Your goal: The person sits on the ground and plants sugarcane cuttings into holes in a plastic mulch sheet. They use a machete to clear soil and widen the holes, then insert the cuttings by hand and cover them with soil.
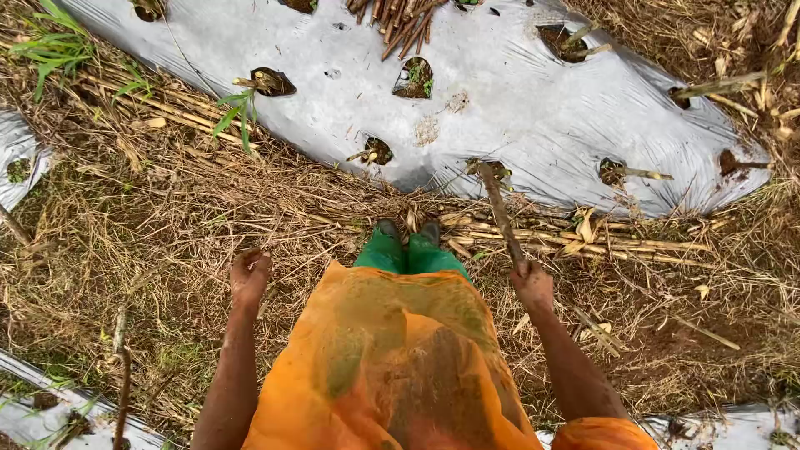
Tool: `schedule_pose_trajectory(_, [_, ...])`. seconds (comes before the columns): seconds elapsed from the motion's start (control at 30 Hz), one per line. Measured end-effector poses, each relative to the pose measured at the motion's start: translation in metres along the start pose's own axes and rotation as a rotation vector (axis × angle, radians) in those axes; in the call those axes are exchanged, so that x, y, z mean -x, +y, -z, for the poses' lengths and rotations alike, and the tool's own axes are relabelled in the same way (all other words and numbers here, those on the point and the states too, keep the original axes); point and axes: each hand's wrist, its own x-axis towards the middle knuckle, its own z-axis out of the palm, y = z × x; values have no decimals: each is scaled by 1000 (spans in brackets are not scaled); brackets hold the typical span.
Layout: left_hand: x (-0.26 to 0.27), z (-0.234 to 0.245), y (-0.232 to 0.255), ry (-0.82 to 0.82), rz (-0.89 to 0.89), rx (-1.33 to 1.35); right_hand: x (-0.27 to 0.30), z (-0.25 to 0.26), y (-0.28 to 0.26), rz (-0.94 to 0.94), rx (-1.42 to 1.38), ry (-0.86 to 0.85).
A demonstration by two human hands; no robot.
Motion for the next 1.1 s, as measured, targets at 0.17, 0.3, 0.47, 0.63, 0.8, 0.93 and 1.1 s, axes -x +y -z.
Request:
schedule_pose_trajectory(0.17, [-26, -51, 7, -69, -24, -72, -65, -32, -54, 6, -168, -23])
schedule_pose_trajectory(0.3, [-67, -128, 16, -223, -225, -66, -185, -143, -57, -10, -261, 59])
schedule_pose_trajectory(0.47, [-190, -281, 36, -360, -487, -123, -365, -308, -114, 142, -516, 321])
schedule_pose_trajectory(0.63, [-356, -470, -41, -415, -465, -197, -502, -390, -153, 143, -565, 566])
schedule_pose_trajectory(0.8, [-458, -588, -93, -291, -411, -502, -626, -424, -172, 248, -572, 760])
schedule_pose_trajectory(0.93, [-519, -657, -111, -115, -466, -651, -672, -420, -176, 231, -575, 872])
schedule_pose_trajectory(1.1, [-547, -688, -108, 233, -303, -797, -636, -391, -182, 172, -381, 817])
